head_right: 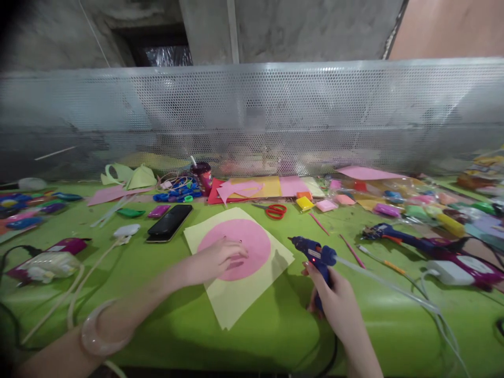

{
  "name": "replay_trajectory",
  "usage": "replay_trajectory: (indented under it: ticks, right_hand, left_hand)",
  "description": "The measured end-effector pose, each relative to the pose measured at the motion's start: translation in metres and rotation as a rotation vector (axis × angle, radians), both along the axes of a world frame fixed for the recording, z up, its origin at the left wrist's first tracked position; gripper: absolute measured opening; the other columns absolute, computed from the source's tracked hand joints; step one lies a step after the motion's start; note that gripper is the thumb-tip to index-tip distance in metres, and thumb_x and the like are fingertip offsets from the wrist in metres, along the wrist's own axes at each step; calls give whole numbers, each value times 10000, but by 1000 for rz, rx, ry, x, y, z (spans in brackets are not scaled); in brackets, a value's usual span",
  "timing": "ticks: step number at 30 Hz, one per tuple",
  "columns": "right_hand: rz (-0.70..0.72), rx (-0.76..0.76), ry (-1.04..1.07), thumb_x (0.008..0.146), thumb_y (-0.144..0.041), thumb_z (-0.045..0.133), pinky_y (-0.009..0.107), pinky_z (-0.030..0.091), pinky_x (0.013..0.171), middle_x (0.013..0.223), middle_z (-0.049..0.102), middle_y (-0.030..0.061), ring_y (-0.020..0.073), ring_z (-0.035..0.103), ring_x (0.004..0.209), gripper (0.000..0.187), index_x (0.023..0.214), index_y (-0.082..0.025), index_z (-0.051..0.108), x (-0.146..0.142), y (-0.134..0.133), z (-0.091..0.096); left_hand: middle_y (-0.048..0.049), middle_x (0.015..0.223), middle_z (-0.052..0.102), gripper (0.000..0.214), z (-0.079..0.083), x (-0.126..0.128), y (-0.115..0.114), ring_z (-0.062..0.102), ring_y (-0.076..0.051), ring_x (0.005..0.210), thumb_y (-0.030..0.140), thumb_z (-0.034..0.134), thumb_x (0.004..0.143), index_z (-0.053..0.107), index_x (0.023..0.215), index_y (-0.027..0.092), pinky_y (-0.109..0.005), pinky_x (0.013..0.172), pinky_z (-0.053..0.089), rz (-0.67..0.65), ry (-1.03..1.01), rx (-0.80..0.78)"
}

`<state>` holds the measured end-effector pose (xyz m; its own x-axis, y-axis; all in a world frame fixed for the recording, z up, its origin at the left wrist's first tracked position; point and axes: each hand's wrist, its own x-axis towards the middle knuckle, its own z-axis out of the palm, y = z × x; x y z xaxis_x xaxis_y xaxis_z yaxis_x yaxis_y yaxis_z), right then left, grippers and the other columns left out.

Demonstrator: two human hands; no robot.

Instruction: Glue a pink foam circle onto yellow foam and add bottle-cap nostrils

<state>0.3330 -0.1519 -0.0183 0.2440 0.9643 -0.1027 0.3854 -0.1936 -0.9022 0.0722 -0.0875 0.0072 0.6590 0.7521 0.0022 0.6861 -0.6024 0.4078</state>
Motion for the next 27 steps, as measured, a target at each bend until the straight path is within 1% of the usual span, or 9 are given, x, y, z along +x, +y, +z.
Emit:
replay_trajectory:
  ticks: [3, 5, 9, 12, 14, 17, 19, 22, 27]
  right_hand:
    - [-8, 14, 15, 721, -641, 467, 254, 356, 365, 358, 541, 0, 161, 489, 331, 481, 789, -177, 576, 1, 0, -2]
    - [-9, 18, 27, 720, -641, 476, 251, 355, 367, 358, 545, 0, 159, 488, 334, 494, 812, -167, 582, 2, 0, -3]
    - [-6, 7, 27, 731, -629, 473, 248, 347, 362, 361, 547, -1, 151, 474, 319, 488, 820, -162, 586, 1, 0, -2]
    - [7, 7, 18, 730, -621, 476, 252, 360, 368, 368, 550, 1, 157, 488, 327, 465, 787, -172, 581, 0, 0, 0]
    - [9, 15, 10, 731, -627, 475, 255, 365, 371, 365, 546, 0, 158, 487, 325, 461, 766, -178, 577, 0, 0, -1]
    - [13, 18, 14, 731, -635, 478, 257, 361, 367, 369, 544, -2, 161, 491, 326, 453, 741, -190, 560, 1, 1, -3]
    - [7, 18, 20, 733, -635, 479, 254, 359, 365, 369, 544, -4, 161, 495, 329, 444, 734, -196, 547, 1, 0, -3]
    - [0, 15, 20, 732, -622, 484, 249, 361, 368, 369, 552, -1, 155, 489, 327, 434, 741, -194, 550, 0, 0, -1]
    - [-3, 12, 27, 716, -617, 497, 252, 357, 368, 368, 554, 8, 155, 479, 327, 455, 769, -173, 587, 1, 1, 0]
  left_hand:
    - [-56, 1338, 505, 395, -11, 16, -3, 421, -235, 1250, 174, 340, 909, 500, 1265, 232, -492, 1054, 263, -57, 50, 129]
    - [-39, 1360, 483, 387, -15, 21, -5, 403, -247, 1263, 250, 315, 931, 495, 1273, 249, -503, 1063, 234, -79, 76, 160]
    - [-18, 1263, 574, 338, -8, 11, -3, 488, -221, 1182, 293, 346, 920, 588, 1156, 271, -448, 1048, 263, -164, 94, 96]
    - [-25, 1085, 658, 261, 0, -3, -1, 572, -208, 1036, 280, 422, 879, 634, 1029, 256, -402, 986, 327, -214, 100, 73]
    - [-49, 1003, 661, 251, 1, -8, -3, 589, -224, 947, 341, 475, 847, 625, 1008, 219, -380, 906, 383, -172, 112, 91]
    - [-85, 1023, 630, 357, -4, -8, -8, 566, -247, 931, 424, 495, 821, 576, 1061, 173, -369, 825, 416, -65, 106, 160]
    - [-91, 1028, 623, 324, -9, -6, -11, 558, -242, 922, 386, 486, 825, 567, 1051, 168, -360, 803, 419, -25, 97, 203]
    - [-68, 924, 638, 205, -13, -5, -12, 569, -216, 843, 295, 479, 821, 593, 948, 181, -326, 738, 427, -12, 85, 210]
    - [-42, 885, 645, 169, -13, -10, -10, 588, -188, 833, 273, 462, 836, 607, 856, 189, -288, 720, 437, 36, -35, 87]
